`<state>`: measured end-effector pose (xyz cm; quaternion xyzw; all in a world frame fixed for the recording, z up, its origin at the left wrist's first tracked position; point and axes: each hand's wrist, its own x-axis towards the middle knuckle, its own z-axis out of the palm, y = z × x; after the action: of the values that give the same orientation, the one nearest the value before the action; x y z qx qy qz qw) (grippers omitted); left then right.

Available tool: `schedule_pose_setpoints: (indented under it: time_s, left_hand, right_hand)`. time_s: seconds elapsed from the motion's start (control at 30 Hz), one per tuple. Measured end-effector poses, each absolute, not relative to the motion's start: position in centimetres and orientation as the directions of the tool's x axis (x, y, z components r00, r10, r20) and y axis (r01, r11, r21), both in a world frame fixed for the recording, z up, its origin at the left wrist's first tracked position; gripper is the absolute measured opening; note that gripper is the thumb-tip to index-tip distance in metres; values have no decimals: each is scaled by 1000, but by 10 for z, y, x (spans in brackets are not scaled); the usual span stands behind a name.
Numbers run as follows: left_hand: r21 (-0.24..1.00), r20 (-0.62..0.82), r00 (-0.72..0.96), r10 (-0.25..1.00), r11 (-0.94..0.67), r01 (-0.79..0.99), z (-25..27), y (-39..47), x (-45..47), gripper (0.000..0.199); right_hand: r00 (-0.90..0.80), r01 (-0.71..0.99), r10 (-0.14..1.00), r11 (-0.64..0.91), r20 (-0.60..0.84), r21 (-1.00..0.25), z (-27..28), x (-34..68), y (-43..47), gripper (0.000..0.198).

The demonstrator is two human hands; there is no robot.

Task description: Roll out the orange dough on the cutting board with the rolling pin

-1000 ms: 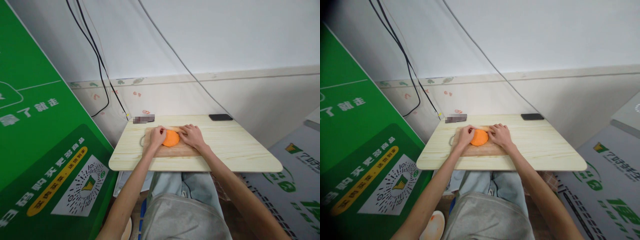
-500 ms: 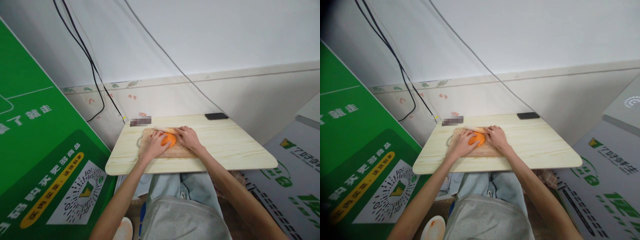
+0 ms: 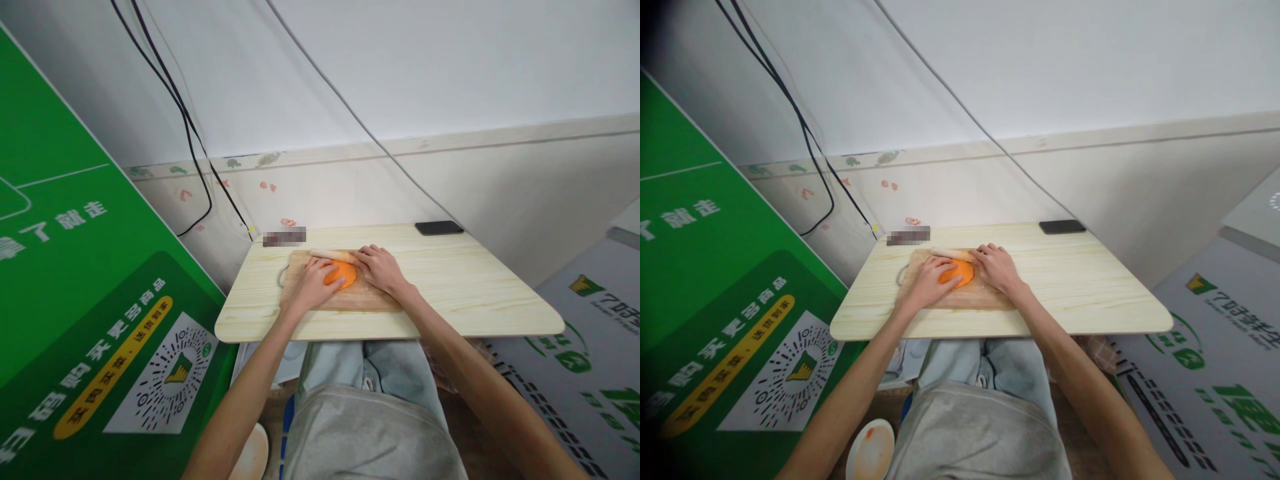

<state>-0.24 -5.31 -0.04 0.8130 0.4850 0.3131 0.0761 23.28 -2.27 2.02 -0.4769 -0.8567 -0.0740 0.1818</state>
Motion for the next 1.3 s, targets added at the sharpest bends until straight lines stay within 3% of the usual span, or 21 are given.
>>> schedule_pose_setpoints:
  time_s: [0.33, 0.5, 0.6, 0.77, 0.97, 1.3]
  left_hand:
    - [464, 487, 296, 822, -530, 710, 4, -55, -1, 27]
    - [507, 510, 282, 813, -549, 664, 7, -54, -2, 37]
    - [470, 498, 298, 815, -542, 696, 8, -56, -1, 38]
    - [366, 426, 297, 855, -463, 807, 10, -64, 6, 66]
    - [390, 445, 337, 830, -518, 762, 6, -59, 4, 44]
    - [408, 420, 369, 829, -536, 739, 6, -57, 2, 41]
  right_hand:
    - [-447, 865, 792, 501, 415, -26, 20, 229, -29, 39]
    - [-398, 888, 811, 458, 430, -42, 17, 229, -30, 40]
    - [-374, 899, 822, 435, 429, -51, 16, 230, -30, 39]
    - [-379, 896, 826, 440, 416, -57, 16, 229, -29, 38]
    - [-380, 890, 815, 452, 437, -69, 14, 230, -29, 39]
    - [-364, 890, 828, 444, 427, -101, 16, 229, -30, 39]
